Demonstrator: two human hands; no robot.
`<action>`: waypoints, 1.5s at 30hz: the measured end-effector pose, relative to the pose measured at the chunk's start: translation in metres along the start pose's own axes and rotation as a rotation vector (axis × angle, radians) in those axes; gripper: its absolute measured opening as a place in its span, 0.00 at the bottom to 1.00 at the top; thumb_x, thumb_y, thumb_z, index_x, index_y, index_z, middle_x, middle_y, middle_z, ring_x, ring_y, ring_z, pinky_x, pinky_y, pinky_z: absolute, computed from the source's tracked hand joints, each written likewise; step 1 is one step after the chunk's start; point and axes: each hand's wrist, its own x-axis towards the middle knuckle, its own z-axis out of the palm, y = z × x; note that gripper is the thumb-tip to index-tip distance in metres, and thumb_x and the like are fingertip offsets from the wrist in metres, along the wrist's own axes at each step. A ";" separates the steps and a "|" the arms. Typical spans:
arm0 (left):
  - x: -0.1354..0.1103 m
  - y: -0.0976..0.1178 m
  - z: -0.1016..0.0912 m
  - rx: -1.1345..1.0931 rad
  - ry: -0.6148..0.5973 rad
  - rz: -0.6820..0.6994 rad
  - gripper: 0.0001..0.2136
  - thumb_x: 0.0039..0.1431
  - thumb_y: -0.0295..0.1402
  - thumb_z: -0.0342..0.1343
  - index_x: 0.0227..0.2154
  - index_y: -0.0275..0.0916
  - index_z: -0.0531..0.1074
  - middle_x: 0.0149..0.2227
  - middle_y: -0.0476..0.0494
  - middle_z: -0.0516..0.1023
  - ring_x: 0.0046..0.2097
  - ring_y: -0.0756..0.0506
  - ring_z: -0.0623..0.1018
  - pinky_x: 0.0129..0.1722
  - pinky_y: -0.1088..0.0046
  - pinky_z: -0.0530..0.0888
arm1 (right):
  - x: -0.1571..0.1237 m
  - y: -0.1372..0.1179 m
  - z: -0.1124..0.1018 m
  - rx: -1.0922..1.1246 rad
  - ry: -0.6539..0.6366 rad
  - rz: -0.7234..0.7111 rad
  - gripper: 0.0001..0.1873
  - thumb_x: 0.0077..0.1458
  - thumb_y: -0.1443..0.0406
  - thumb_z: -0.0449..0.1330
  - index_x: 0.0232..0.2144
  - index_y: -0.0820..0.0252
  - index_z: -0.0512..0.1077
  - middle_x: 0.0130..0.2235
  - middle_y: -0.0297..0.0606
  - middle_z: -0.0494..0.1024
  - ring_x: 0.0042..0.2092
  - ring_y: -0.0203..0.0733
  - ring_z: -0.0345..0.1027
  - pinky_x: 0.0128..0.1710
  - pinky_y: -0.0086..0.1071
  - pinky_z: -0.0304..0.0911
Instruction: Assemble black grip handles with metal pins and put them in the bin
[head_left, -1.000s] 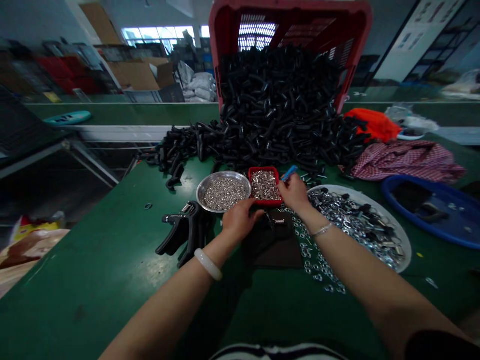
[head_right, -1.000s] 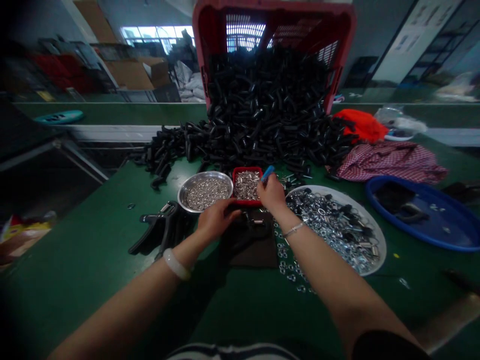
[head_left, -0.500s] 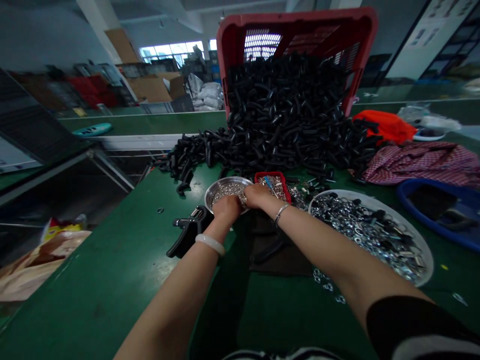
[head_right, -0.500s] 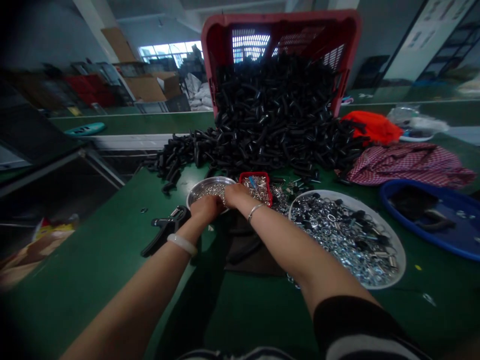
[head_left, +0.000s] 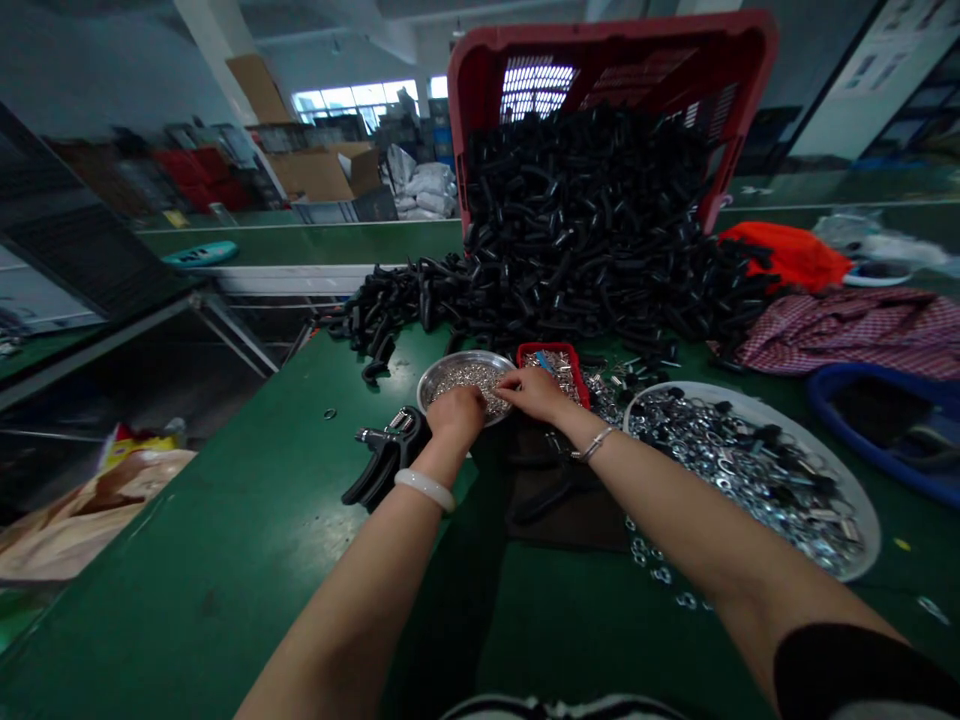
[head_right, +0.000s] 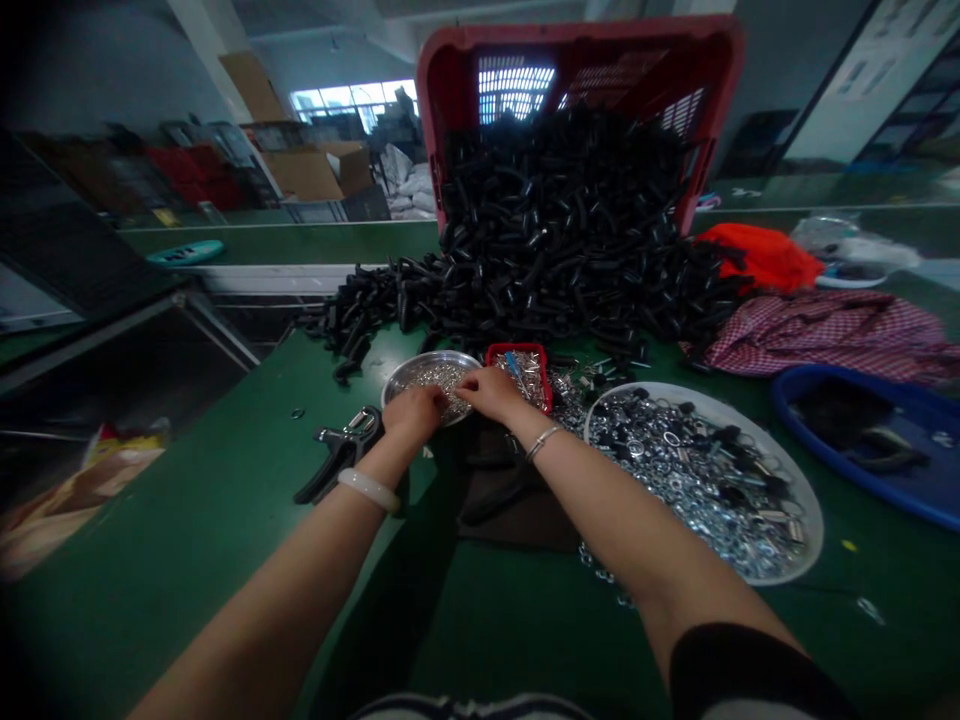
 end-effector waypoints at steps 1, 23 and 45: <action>0.000 -0.001 0.000 -0.006 0.009 0.004 0.12 0.54 0.40 0.48 0.36 0.47 0.75 0.39 0.42 0.77 0.40 0.41 0.76 0.37 0.66 0.70 | -0.008 0.002 -0.004 0.005 0.013 0.001 0.10 0.53 0.62 0.55 0.32 0.59 0.75 0.34 0.35 0.78 0.37 0.37 0.70 0.35 0.27 0.59; -0.067 0.054 0.033 -0.129 -0.011 0.454 0.09 0.58 0.39 0.49 0.37 0.44 0.71 0.40 0.46 0.73 0.42 0.46 0.71 0.37 0.73 0.66 | -0.153 0.042 -0.020 -0.271 0.111 0.220 0.12 0.57 0.65 0.49 0.35 0.59 0.72 0.37 0.39 0.75 0.39 0.40 0.68 0.39 0.31 0.60; -0.058 0.056 0.014 -1.242 -0.556 0.188 0.13 0.55 0.41 0.51 0.31 0.34 0.70 0.27 0.49 0.72 0.23 0.56 0.63 0.21 0.80 0.58 | -0.129 0.000 -0.031 0.487 0.375 0.105 0.11 0.53 0.59 0.55 0.34 0.56 0.75 0.35 0.36 0.76 0.38 0.39 0.69 0.41 0.36 0.63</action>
